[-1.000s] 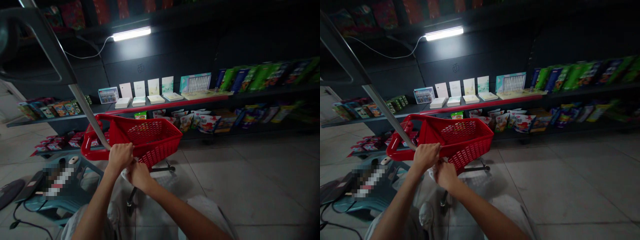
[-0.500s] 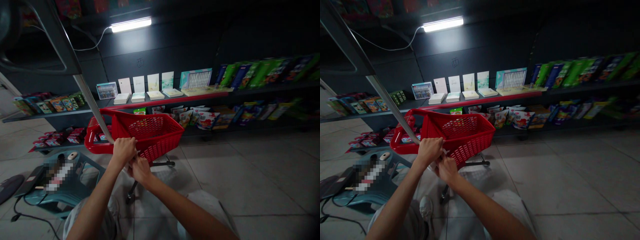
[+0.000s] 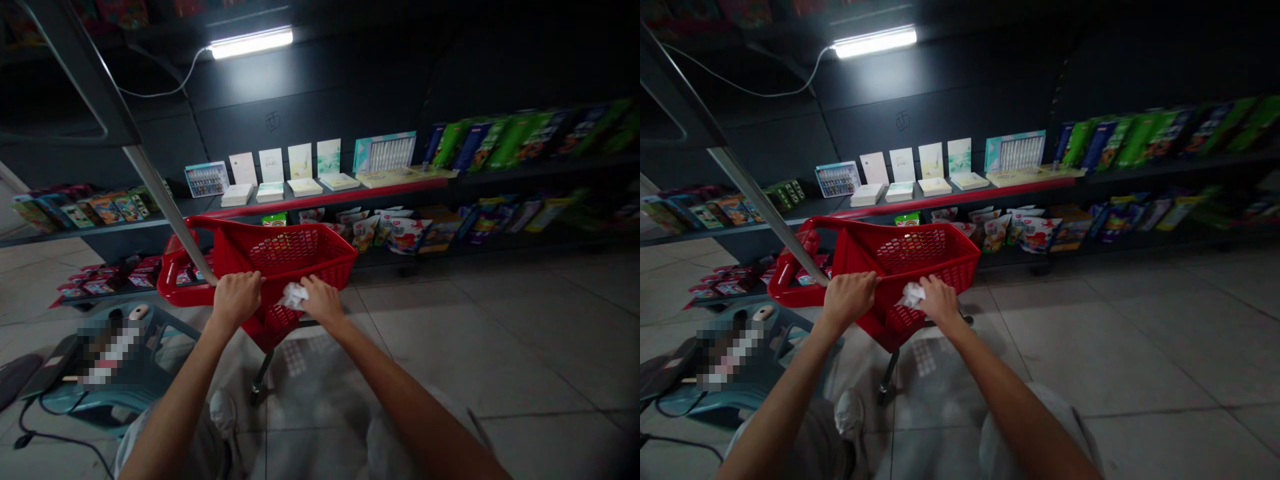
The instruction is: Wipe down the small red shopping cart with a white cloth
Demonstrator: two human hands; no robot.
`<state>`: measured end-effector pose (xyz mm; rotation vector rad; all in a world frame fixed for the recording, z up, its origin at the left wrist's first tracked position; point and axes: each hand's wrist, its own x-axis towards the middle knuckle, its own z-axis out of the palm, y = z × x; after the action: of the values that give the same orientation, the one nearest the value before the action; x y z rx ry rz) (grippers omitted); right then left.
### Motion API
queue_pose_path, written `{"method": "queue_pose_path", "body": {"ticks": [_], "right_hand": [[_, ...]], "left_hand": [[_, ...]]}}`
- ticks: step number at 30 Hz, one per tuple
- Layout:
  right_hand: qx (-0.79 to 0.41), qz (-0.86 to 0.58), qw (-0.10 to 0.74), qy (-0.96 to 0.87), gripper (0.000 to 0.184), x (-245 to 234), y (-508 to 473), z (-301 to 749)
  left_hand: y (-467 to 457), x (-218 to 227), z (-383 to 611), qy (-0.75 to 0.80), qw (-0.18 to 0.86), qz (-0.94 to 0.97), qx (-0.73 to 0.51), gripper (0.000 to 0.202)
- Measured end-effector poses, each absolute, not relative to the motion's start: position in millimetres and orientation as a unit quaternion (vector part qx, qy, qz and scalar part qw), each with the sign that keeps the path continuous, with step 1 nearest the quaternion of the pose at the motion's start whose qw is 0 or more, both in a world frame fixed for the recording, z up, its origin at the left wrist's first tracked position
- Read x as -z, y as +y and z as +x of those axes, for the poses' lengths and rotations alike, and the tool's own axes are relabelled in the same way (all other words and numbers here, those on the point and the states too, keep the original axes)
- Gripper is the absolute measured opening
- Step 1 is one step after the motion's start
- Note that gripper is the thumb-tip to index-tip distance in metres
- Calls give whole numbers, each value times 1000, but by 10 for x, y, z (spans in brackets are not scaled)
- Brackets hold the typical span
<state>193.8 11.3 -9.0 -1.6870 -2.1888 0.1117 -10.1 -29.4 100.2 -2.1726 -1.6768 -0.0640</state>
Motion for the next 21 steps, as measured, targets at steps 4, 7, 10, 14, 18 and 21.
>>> {"method": "queue_pose_path", "body": {"ticks": [4,7,10,14,18,21], "right_hand": [[-41,-695,233,-679,25,69,472,2568],[-32,-756,282,-590,28,172,672,2879],[-72,-795,298,-523,33,317,814,2942],[-191,-808,253,-497,40,511,874,2702],[-235,-779,184,-552,43,676,776,2374],[-268,-721,149,-621,35,797,613,2068]], "left_hand": [[-279,-990,-118,-595,192,-780,28,42],[-280,-994,-113,-596,192,-779,35,41],[-286,-998,-102,-589,193,-784,34,42],[-282,-1002,-94,-599,192,-777,22,44],[-269,-1006,-97,-604,185,-775,19,45],[-265,-1011,-99,-607,177,-775,18,45]]}}
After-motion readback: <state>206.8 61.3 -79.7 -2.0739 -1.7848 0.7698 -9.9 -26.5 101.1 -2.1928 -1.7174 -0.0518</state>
